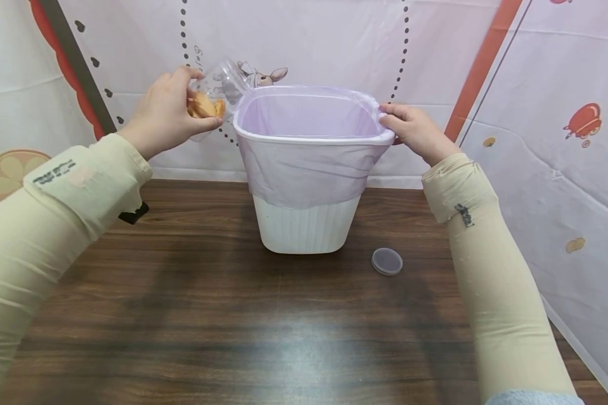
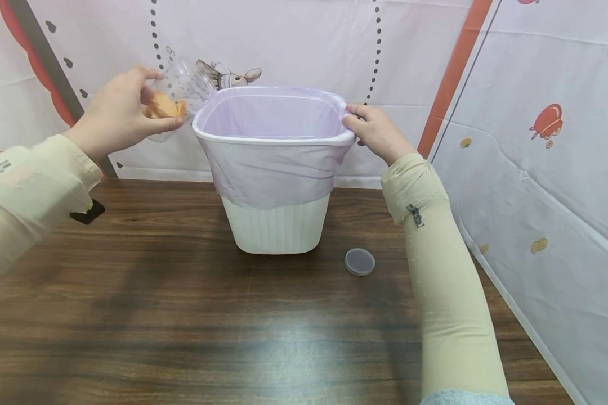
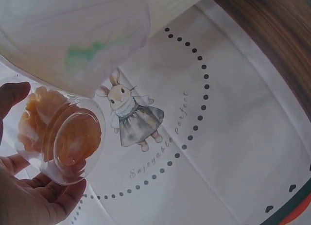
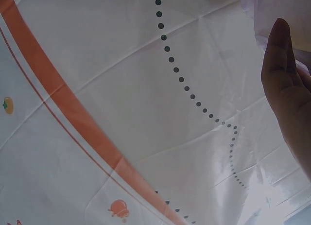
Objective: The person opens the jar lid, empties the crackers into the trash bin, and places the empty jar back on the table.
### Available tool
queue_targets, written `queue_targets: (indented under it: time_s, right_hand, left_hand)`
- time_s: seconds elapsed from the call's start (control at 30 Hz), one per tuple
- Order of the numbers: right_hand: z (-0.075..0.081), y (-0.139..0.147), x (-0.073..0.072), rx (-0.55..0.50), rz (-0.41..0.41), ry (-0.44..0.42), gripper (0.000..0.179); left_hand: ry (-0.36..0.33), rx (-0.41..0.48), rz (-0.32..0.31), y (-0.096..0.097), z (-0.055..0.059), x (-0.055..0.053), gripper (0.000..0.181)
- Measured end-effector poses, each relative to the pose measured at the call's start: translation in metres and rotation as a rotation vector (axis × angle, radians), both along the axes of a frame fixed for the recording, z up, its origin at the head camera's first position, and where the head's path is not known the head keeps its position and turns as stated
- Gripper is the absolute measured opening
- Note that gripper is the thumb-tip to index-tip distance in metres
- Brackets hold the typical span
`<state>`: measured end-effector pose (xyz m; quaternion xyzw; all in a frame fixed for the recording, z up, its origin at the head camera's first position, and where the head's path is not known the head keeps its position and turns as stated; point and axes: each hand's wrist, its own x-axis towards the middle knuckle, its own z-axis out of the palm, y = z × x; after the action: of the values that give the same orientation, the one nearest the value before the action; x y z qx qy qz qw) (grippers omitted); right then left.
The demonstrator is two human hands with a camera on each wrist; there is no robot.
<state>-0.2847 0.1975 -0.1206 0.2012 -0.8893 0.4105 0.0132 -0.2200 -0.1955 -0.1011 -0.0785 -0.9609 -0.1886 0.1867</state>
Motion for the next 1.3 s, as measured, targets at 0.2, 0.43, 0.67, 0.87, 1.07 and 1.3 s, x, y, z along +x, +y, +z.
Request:
queue_targets:
  time_s: [0.2,0.43,0.67,0.87,1.07,1.3]
  right_hand:
    - [0.001,-0.001,0.001,-0.007,-0.002,-0.005,0.055]
    - [0.001,0.000,0.002,-0.021,0.003,-0.007,0.055]
    - [0.001,-0.001,0.001,-0.010,0.000,-0.006,0.055]
    - [0.000,-0.001,0.002,-0.017,0.004,-0.002,0.055]
    - [-0.001,-0.001,0.001,-0.011,-0.002,-0.003,0.055]
    - [-0.001,-0.001,0.001,-0.017,0.000,-0.002,0.055]
  left_hand:
    - [0.020,-0.071,-0.013,-0.002,0.004,0.002,0.079]
    - [-0.002,-0.113,-0.011,-0.001,0.010,0.004,0.080]
    - [0.001,-0.178,-0.015,0.000,0.014,0.004,0.079]
    - [0.005,-0.207,-0.015,0.000,0.014,0.004,0.080]
    - [0.013,-0.229,-0.018,0.000,0.014,0.004,0.079]
    - [0.033,-0.270,-0.024,0.001,0.018,0.005,0.076]
